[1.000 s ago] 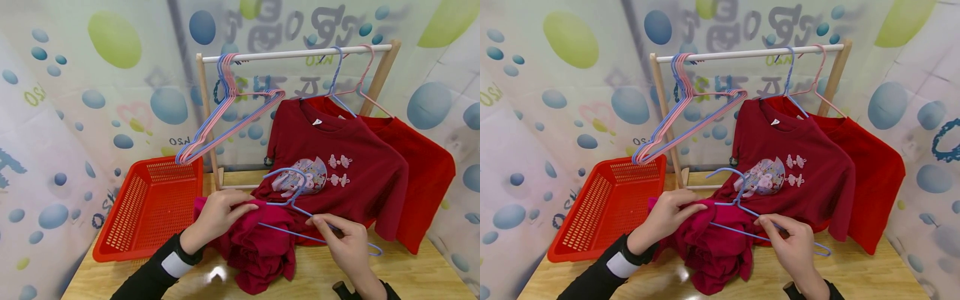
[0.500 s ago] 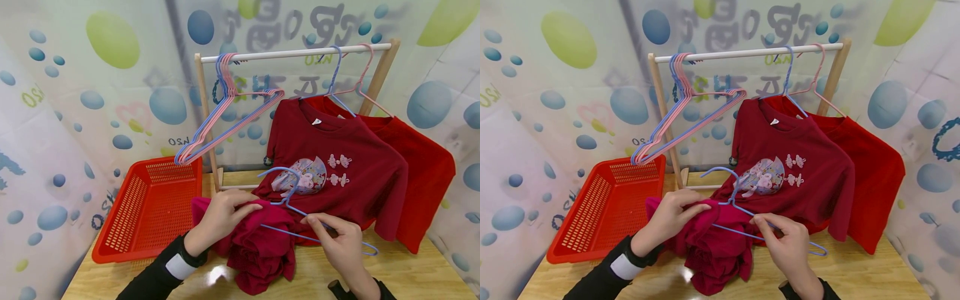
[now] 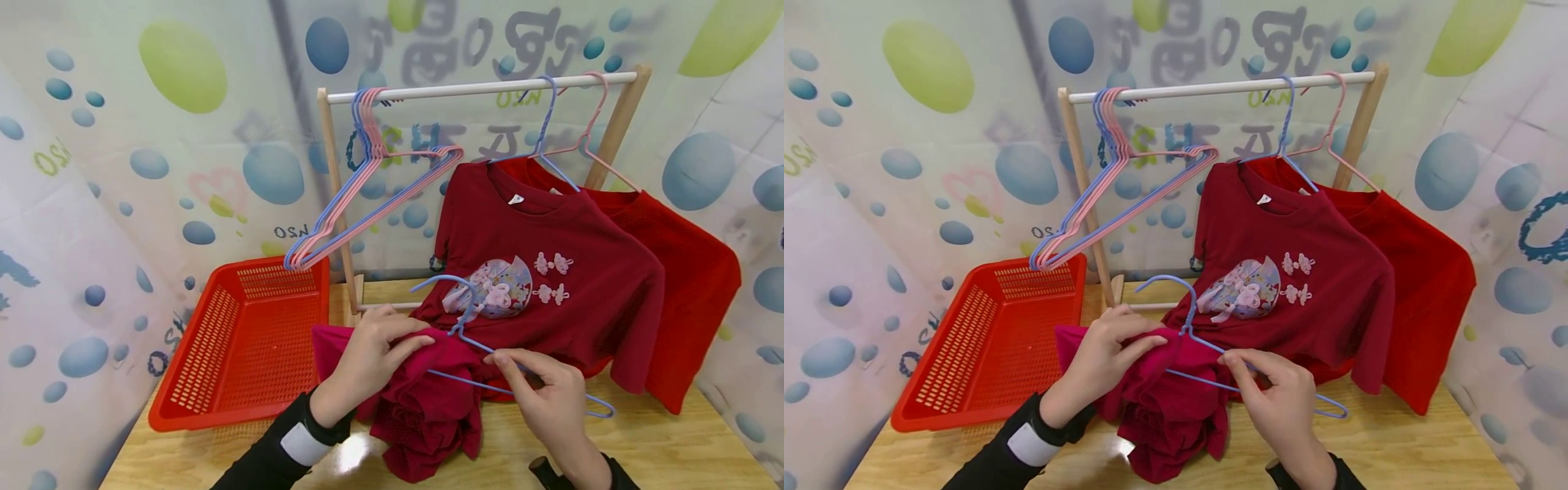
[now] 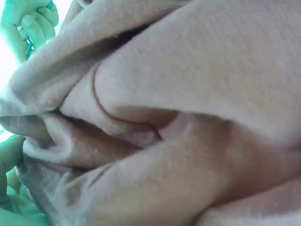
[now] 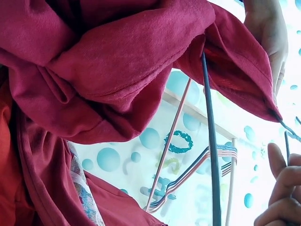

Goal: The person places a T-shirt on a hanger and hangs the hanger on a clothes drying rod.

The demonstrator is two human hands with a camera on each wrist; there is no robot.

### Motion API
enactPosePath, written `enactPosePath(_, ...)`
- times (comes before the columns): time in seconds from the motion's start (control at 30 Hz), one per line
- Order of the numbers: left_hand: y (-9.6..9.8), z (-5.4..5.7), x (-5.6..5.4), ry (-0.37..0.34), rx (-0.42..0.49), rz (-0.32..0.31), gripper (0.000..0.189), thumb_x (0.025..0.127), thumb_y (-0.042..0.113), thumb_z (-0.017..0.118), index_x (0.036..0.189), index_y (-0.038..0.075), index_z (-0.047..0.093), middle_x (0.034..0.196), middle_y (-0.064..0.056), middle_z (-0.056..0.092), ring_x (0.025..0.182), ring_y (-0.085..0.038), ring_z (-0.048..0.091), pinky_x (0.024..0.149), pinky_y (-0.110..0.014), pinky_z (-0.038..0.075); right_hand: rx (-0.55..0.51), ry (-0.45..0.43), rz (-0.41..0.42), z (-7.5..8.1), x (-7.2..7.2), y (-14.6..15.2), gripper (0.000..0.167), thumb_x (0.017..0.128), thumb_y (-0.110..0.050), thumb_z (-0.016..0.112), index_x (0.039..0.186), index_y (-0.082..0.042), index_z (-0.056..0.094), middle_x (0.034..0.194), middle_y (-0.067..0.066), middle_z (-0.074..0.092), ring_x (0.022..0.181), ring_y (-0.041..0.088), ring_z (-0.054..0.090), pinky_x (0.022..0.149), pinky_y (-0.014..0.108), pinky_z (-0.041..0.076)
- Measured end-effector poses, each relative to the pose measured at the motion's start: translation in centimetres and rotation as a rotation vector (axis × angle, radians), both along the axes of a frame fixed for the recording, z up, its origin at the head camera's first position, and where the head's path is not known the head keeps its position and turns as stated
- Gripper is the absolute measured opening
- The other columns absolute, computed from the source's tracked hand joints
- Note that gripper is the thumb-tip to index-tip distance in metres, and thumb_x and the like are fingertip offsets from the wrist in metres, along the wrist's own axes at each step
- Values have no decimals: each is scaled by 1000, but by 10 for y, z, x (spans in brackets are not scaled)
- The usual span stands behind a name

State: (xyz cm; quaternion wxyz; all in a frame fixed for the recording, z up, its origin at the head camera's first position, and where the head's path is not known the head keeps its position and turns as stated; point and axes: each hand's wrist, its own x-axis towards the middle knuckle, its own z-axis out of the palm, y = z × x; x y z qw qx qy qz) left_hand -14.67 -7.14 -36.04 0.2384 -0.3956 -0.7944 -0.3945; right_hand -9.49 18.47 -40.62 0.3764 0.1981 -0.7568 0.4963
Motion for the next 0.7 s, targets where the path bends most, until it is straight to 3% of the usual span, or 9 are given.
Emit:
enactPosePath(0.1,-1,-12,-9,40,27,-16,11,95,12,87,105,7,87,96,-2,84,80,-14,58,74,-29,45,35,59,-47,0,-2,-2,7,99,-1,80,94,1,85,81,-6,78,72,-9,63,59,11,42)
enactPosePath(0.17,-3,-20,-15,65,43,-29,11,97,15,86,106,9,87,97,0,84,78,-11,55,72,-28,42,64,138,-115,-1,-5,-4,27,106,-24,78,94,0,86,77,0,76,69,-2,61,73,11,41)
enactPosePath(0.23,-4,-24,-20,83,56,-39,11,99,17,84,106,9,88,97,0,84,78,-9,53,71,-25,41,73,243,-194,0,-7,-9,45,109,-41,73,93,-1,86,75,7,73,68,11,58,86,19,36)
enactPosePath(0.33,-7,-12,-14,34,55,-15,10,97,11,85,106,7,88,98,-2,84,77,-12,54,71,-28,42,40,440,-290,2,-8,-22,46,109,-39,73,89,1,84,85,18,73,81,31,61,100,35,27)
enactPosePath(0.43,-11,5,-6,-37,59,21,14,92,2,87,106,4,87,98,-6,84,79,-17,58,72,-33,44,-5,615,-315,0,-6,-33,38,107,-30,76,82,-1,81,88,18,70,84,36,57,101,39,26)
enactPosePath(0.5,-15,9,-6,-68,83,36,14,93,1,86,107,4,87,96,-6,84,80,-18,61,73,-32,46,22,654,-284,-10,-3,-35,36,107,-27,76,80,-4,81,87,15,69,83,34,56,97,39,27)
enactPosePath(0.6,-20,15,-7,-95,120,58,13,93,0,85,106,3,87,92,-6,82,80,-19,63,70,-34,49,196,457,-173,-34,3,-29,42,111,-43,68,98,-6,83,98,13,71,91,33,57,94,40,28)
enactPosePath(0.63,-22,17,-8,-100,132,66,12,94,-1,85,105,2,86,89,-6,81,80,-20,64,76,-35,54,275,346,-144,-42,5,-27,49,111,-52,65,108,-6,83,105,13,72,96,33,58,92,41,30)
enactPosePath(0.7,-25,20,-9,-102,152,76,12,94,-2,84,105,2,86,89,-6,81,81,-20,66,92,-43,59,434,112,-103,-54,8,-23,59,102,-59,74,130,-6,76,121,13,70,109,34,58,91,44,34)
